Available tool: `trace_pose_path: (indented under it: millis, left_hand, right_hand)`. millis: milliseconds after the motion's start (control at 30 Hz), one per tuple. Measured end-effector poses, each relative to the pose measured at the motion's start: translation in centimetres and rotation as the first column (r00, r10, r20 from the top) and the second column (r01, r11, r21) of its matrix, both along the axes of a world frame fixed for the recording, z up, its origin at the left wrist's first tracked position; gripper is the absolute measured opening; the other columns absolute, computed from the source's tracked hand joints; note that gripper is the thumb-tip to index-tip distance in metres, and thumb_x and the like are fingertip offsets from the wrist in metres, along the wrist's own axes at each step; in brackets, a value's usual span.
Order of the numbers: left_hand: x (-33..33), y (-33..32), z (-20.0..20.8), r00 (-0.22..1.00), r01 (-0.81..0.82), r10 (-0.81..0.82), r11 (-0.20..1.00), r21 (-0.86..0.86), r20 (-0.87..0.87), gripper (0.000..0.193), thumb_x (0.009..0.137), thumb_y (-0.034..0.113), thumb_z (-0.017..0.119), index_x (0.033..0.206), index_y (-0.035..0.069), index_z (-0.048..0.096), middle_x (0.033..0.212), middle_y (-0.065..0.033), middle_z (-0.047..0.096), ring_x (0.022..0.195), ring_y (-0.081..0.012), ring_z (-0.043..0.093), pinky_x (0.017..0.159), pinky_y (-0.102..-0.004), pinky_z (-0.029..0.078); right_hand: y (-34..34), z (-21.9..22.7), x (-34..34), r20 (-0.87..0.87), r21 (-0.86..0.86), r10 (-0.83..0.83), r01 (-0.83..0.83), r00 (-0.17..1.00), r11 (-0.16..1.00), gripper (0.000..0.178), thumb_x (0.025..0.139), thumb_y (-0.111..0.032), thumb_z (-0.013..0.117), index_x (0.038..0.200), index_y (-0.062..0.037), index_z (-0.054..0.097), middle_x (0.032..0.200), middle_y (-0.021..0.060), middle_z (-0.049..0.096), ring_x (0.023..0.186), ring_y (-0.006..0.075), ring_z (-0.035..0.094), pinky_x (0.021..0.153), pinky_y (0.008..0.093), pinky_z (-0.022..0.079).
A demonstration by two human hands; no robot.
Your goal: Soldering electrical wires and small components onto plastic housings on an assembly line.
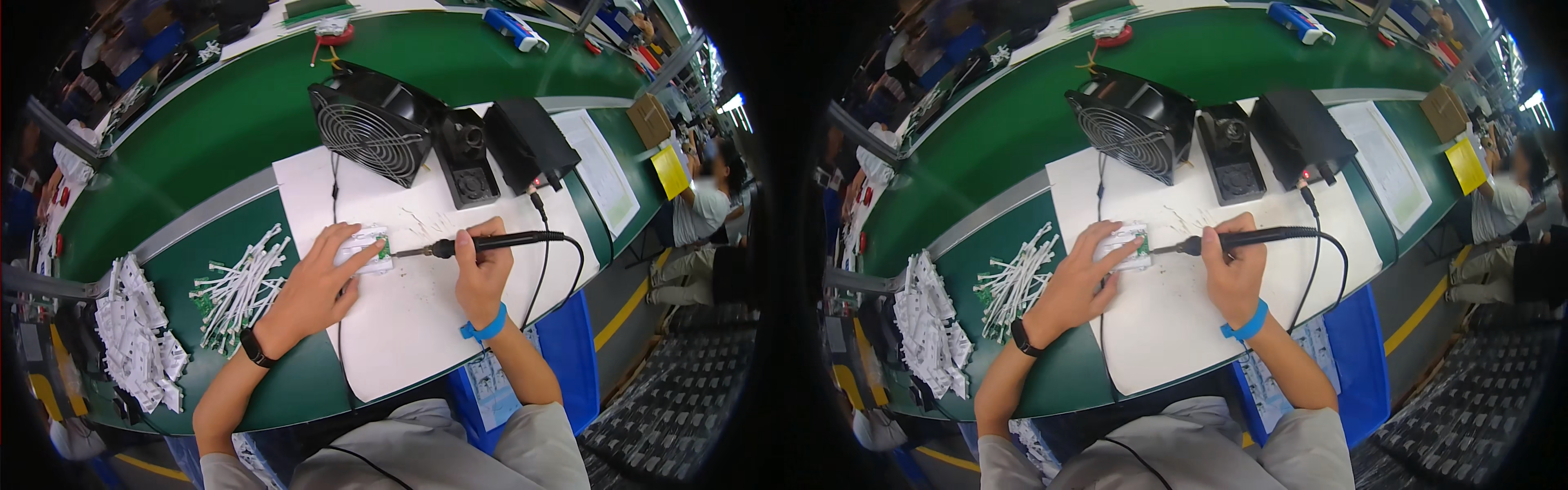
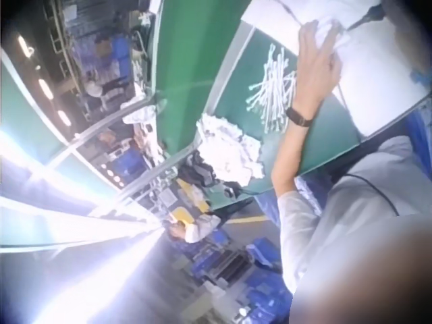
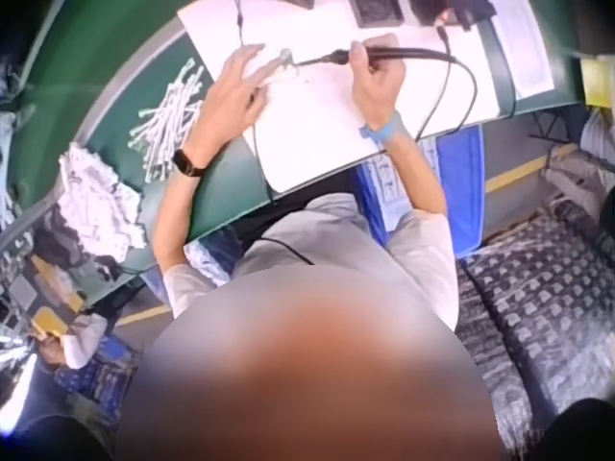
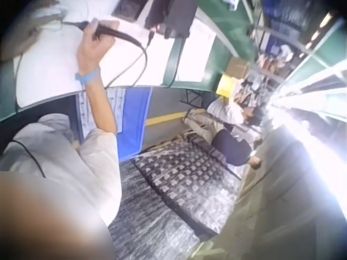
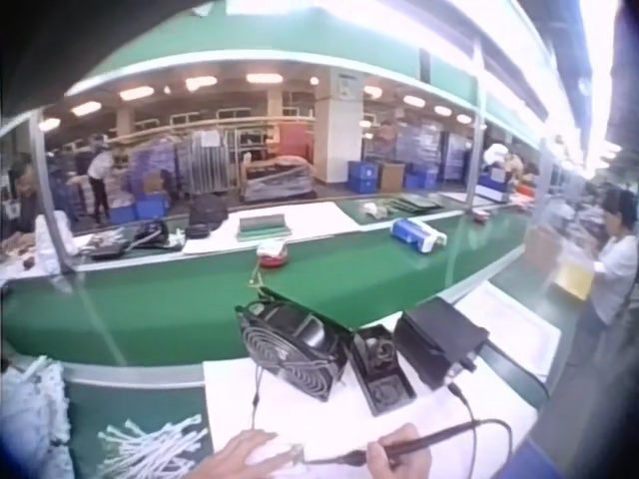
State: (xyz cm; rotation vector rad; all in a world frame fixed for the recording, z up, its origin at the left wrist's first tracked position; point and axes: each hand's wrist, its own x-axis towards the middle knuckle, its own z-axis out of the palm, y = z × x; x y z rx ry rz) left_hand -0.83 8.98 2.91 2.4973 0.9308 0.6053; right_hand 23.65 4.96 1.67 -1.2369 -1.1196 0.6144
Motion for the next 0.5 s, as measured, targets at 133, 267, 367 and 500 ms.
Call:
trace_pose_path:
  millis: [133, 267, 367, 500]
  left_hand:
    - [0.0, -0.1, 0.0, 0.999, 0.006, -0.006, 1.0, -0.022, -0.032, 0.061, 0.085, 0.0, 0.059, 0.145, 0.013, 0.055, 0.146, -0.0233, 0.043, 0.138, -0.0438, 0.042, 0.111, -0.0454, 0.043]
    - [0.0, -0.3, 0.0, 0.999, 0.006, -0.006, 1.0, -0.02, -0.034, 0.061, 0.087, 0.002, 0.058, 0.147, 0.014, 0.053, 0.146, -0.0234, 0.042, 0.137, -0.0437, 0.042, 0.111, -0.0452, 0.044]
    - [-0.1, -0.6, -0.2, 1.0, 0.003, -0.003, 1.0, -0.018, -0.026, 0.06, 0.09, 0.004, 0.058, 0.148, 0.015, 0.051, 0.146, -0.0233, 0.042, 0.137, -0.0433, 0.042, 0.11, -0.0455, 0.044]
    - [-0.2, -0.6, -0.6, 0.999, -0.004, 0.004, 1.0, 0.008, 0.044, 0.057, 0.087, 0.002, 0.063, 0.143, 0.012, 0.055, 0.141, -0.0251, 0.046, 0.133, -0.0434, 0.045, 0.111, -0.0463, 0.043]
  right_hand:
    - [0.2, 0.3, -0.1, 0.014, -0.02, -0.01, 0.01, 1.0, 1.0, 0.016, 0.098, -0.006, 0.065, 0.088, -0.0045, 0.053, 0.071, -0.0024, 0.051, 0.062, 0.0032, 0.039, 0.055, 0.0229, 0.031]
    - [0.3, -0.2, 0.1, -0.028, -0.044, -0.01, 0.009, 1.0, 0.999, 0.015, 0.097, -0.006, 0.064, 0.089, -0.004, 0.053, 0.072, -0.0016, 0.052, 0.063, 0.0043, 0.043, 0.056, 0.0229, 0.034]
    - [-0.3, -0.8, 0.4, -0.047, 0.098, -0.072, 0.076, 0.996, 0.992, 0.012, 0.098, -0.002, 0.064, 0.091, -0.0043, 0.054, 0.079, 0.001, 0.054, 0.07, 0.0064, 0.049, 0.061, 0.0223, 0.04]
    - [-0.2, -1.0, 1.0, 0.0, 0.246, -0.222, 0.215, 0.975, 0.945, 0.011, 0.101, -0.003, 0.055, 0.091, -0.0042, 0.052, 0.087, 0.0012, 0.048, 0.078, 0.0096, 0.044, 0.07, 0.0259, 0.04]
